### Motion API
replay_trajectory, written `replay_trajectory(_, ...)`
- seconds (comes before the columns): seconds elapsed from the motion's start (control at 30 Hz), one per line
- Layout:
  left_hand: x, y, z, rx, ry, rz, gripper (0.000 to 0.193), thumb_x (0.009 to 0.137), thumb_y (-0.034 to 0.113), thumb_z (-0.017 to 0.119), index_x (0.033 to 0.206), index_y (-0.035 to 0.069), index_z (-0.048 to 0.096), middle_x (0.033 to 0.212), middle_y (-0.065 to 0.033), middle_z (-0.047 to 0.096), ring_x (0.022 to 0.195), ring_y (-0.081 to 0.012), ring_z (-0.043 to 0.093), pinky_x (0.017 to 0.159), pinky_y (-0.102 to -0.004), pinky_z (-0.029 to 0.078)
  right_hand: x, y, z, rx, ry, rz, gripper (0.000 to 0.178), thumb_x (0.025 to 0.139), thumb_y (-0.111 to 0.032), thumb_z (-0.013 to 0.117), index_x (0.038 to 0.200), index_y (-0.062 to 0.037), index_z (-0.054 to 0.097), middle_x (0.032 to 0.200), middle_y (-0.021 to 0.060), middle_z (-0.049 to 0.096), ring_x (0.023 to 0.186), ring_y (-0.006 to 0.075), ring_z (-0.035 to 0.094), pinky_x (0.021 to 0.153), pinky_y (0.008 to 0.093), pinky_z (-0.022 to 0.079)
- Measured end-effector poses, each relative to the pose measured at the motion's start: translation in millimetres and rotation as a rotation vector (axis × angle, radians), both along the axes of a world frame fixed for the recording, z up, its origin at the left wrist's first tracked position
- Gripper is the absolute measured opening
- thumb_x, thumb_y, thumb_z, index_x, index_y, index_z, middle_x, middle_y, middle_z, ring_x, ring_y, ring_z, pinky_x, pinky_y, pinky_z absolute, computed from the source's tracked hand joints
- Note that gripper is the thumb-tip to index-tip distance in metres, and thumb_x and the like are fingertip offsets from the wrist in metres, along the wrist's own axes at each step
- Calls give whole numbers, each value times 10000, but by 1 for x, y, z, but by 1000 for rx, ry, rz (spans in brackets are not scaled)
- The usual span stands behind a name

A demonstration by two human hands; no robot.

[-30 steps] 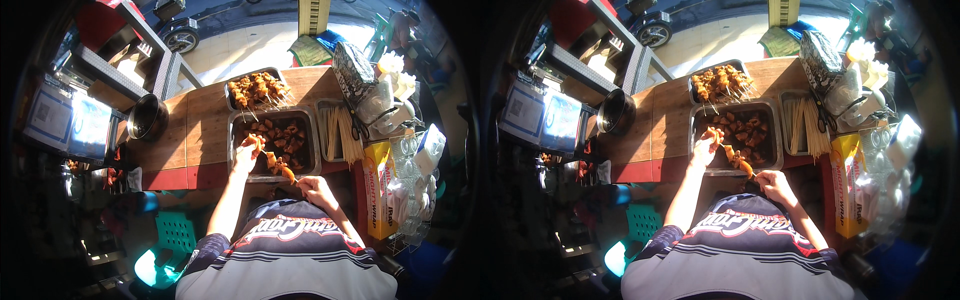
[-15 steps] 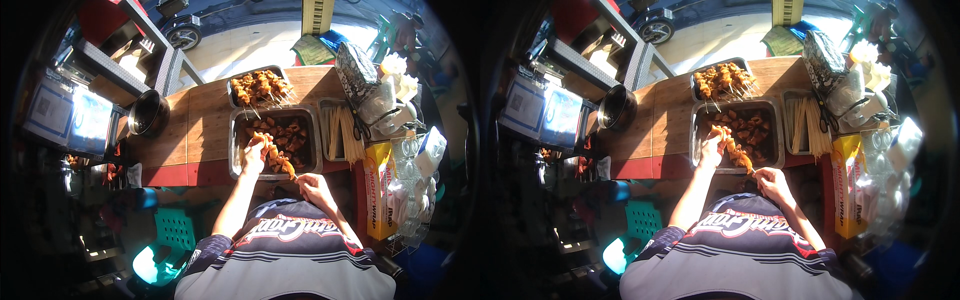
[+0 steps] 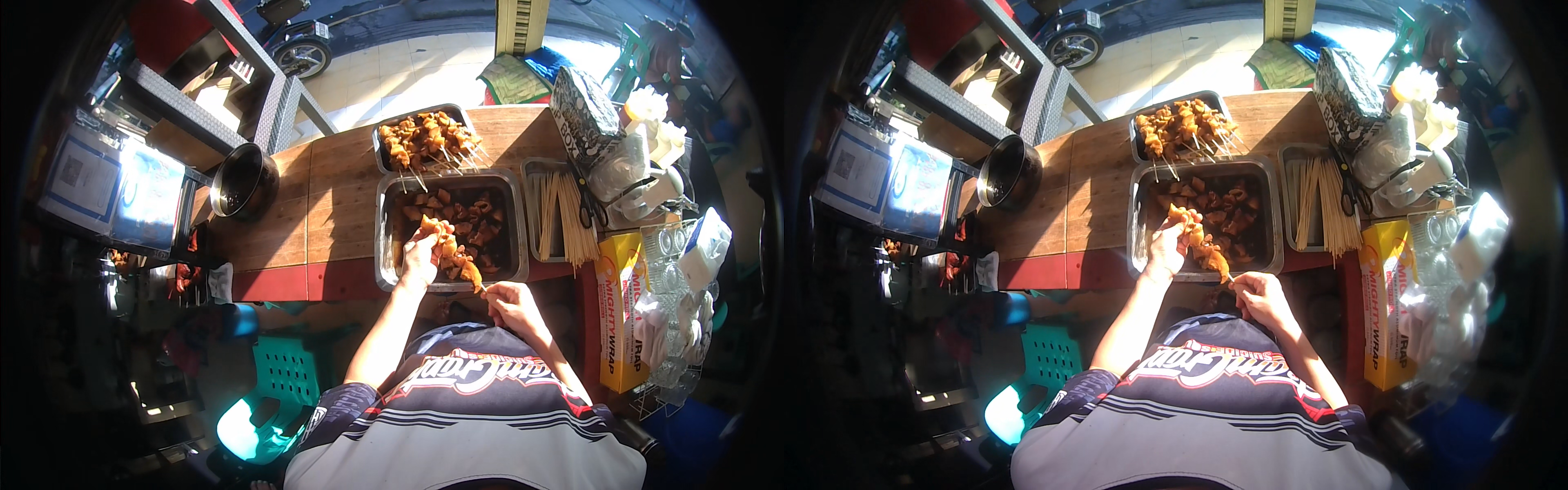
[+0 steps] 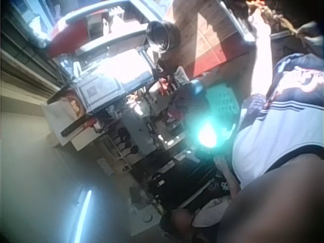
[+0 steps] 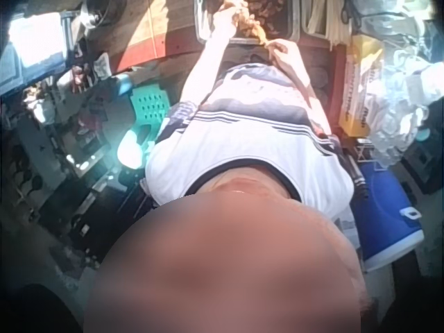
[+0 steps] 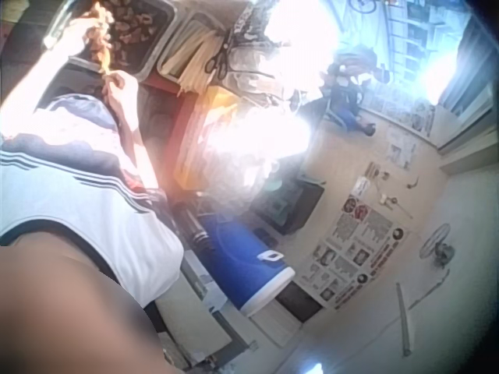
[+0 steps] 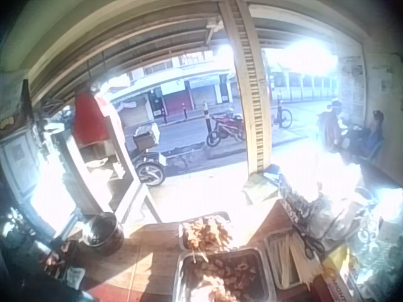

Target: The person repeatedly picks up pieces of cooked meat from a metal tray and threads them onto wooden skewers. The person places the completed skewers into a separate tray. The task is performed continuously at a street food stall.

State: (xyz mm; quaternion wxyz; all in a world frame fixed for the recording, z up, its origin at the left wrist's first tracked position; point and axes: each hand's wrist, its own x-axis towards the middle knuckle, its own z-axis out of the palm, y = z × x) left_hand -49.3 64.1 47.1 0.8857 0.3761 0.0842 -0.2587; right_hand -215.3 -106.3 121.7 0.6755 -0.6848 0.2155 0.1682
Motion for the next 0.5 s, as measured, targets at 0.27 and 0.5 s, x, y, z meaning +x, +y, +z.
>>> replay_trajectory(0.27, 22, 7, -2, -99, 75, -112, 303, 982, 306, 559, 1141, 49, 587, 1143, -124, 645, 1043, -283, 645, 908, -407, 535, 8, -2, -31, -152, -172, 31, 152, 891, -109, 642, 946, -5, 739, 687, 30, 666, 636, 73, 594, 600, 239, 460)
replay_trajectory(0.5, 37, 26, -5, 59, 135, 16, 572, 985, 550, 422, 1295, 73, 481, 1246, -110, 575, 1078, -263, 594, 932, -450, 472, 30, -1, -22, -249, -220, 6, 143, 886, -115, 648, 956, -28, 738, 672, 28, 655, 605, 81, 575, 569, 248, 449)
